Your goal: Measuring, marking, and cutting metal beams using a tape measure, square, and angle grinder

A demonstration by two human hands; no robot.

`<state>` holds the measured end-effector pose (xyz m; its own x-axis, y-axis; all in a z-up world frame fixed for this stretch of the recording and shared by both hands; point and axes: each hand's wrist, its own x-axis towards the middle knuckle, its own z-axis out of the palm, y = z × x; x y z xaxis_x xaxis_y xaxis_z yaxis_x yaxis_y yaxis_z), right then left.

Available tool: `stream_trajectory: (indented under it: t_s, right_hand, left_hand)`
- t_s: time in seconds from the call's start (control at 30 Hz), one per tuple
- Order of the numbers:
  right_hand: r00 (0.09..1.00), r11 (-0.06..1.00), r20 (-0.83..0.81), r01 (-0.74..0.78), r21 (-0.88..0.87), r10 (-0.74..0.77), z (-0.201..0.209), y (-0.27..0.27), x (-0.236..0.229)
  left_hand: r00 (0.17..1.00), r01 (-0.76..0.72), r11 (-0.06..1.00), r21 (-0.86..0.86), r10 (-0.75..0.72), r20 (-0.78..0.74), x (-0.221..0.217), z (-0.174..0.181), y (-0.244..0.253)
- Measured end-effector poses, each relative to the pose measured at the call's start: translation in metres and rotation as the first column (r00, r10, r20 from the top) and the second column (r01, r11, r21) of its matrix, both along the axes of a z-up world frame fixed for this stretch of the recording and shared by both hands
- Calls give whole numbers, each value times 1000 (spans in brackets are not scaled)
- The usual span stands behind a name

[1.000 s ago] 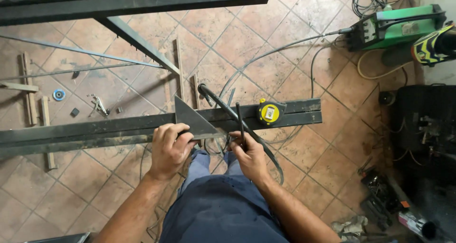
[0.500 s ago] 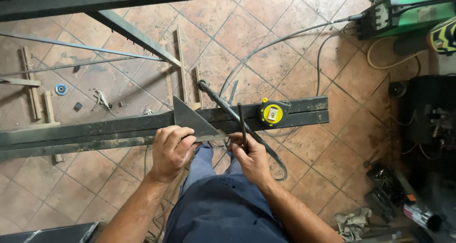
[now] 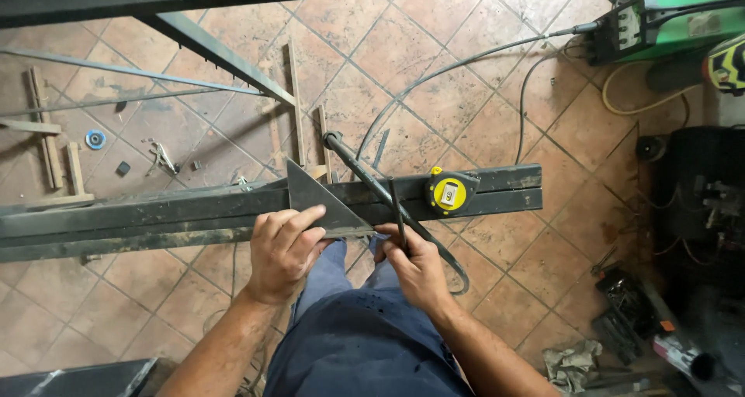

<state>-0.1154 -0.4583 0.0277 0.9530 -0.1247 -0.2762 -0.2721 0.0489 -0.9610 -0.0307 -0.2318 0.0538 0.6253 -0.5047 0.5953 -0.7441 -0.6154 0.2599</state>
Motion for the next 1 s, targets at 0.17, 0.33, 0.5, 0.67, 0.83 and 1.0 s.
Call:
stream_trajectory:
  t_s: [0.17,0.33,0.5,0.67,0.83,1.0]
  right_hand:
    - [971,972,-128,216,96,-203,49,-43,-37]
    - [877,949,452,13,315,-162,131,-91,-7]
    - [928,990,344,-125,-72,142,144,-91,14]
    - [804,968,541,-233,-92,245,133,-74,36]
    - [808,963,531,-262,-61,254,159,-72,47]
    - [804,916,459,-396,-60,378,135,-70,54]
  left_hand:
    - [995,7,999,51,-2,-104,-1,12,2]
    - [992,22,992,126,-6,-127,-1,15,4]
    - [994,37,990,136,-22,-111,0,10,6]
    - [995,5,992,124,8,-102,-2,9,2]
    - [989,35,993,112,-18,-147,-2,9,3]
    - [987,60,995,86,-46,-157,0,8,3]
